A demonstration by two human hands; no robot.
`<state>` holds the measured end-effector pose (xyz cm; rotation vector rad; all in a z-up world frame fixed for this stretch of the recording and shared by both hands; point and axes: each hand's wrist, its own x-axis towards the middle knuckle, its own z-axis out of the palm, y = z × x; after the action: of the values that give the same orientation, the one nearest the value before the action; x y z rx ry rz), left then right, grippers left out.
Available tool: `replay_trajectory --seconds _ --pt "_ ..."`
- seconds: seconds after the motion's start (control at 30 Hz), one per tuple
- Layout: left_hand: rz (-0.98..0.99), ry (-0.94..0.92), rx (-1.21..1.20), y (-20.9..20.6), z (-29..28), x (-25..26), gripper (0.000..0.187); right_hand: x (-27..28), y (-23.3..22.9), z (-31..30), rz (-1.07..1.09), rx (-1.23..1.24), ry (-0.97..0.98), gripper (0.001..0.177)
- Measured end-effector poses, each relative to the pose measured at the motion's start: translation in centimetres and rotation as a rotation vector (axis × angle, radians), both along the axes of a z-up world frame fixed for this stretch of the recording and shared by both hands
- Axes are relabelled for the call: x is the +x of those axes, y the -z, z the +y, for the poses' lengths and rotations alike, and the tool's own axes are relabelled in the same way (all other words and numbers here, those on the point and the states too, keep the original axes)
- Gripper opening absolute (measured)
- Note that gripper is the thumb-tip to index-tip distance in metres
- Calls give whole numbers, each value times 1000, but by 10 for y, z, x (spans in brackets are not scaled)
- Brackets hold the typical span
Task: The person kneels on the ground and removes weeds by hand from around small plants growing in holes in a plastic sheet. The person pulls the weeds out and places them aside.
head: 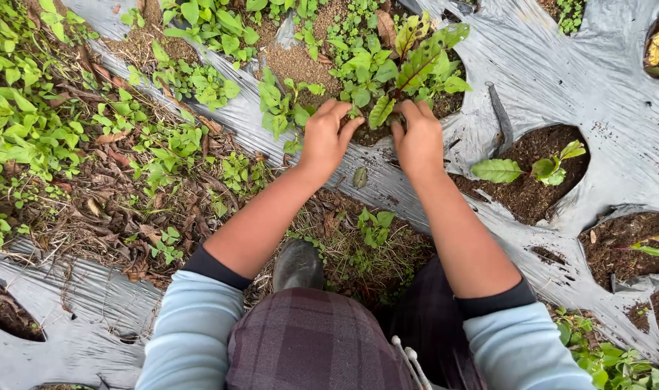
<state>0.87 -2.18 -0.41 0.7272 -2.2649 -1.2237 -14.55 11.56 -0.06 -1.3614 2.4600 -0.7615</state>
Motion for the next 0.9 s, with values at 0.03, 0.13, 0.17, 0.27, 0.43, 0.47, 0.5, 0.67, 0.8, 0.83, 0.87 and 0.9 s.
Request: replay_trajectory --seconds 0.03,0.13,0.17,0.27,0.43,0.47,0.5,0.67,0.8,0.83,0.87,0.9 --pt "-2 0 -1 -3 -2 1 13 -1 -6 2 -2 -1 0 25" --pt "73 -9 -24 -6 -2 -3 13 -11 -24 15 -538 -247 149 10" --pt "-32 50 -123 -4 0 -8 12 -19 -31 22 -564 -310 183 11" --pt "-197 152 -413 3 11 -20 17 -42 -49 44 -500 -319 220 11" --pt "-235 206 -747 46 20 -43 23 -58 -17 41 133 -55 101 22" --pt "-205 192 -698 42 19 -40 21 -45 -22 30 170 67 102 32" --pt "-175 178 -649 37 19 -38 20 -32 -28 19 207 188 102 43" --pt "-108 121 -178 38 10 -11 13 -50 -4 36 -177 -106 201 20" --pt "28 28 167 -37 1 19 12 -72 -11 35 -670 -460 450 12" --pt "25 30 172 -42 3 22 12 -73 -4 37 -672 -455 455 12" --pt "11 23 174 -48 1 23 13 -78 2 33 -329 -257 330 19" --pt "-2 16 176 -55 -1 24 13 -82 8 30 9 -56 200 28"
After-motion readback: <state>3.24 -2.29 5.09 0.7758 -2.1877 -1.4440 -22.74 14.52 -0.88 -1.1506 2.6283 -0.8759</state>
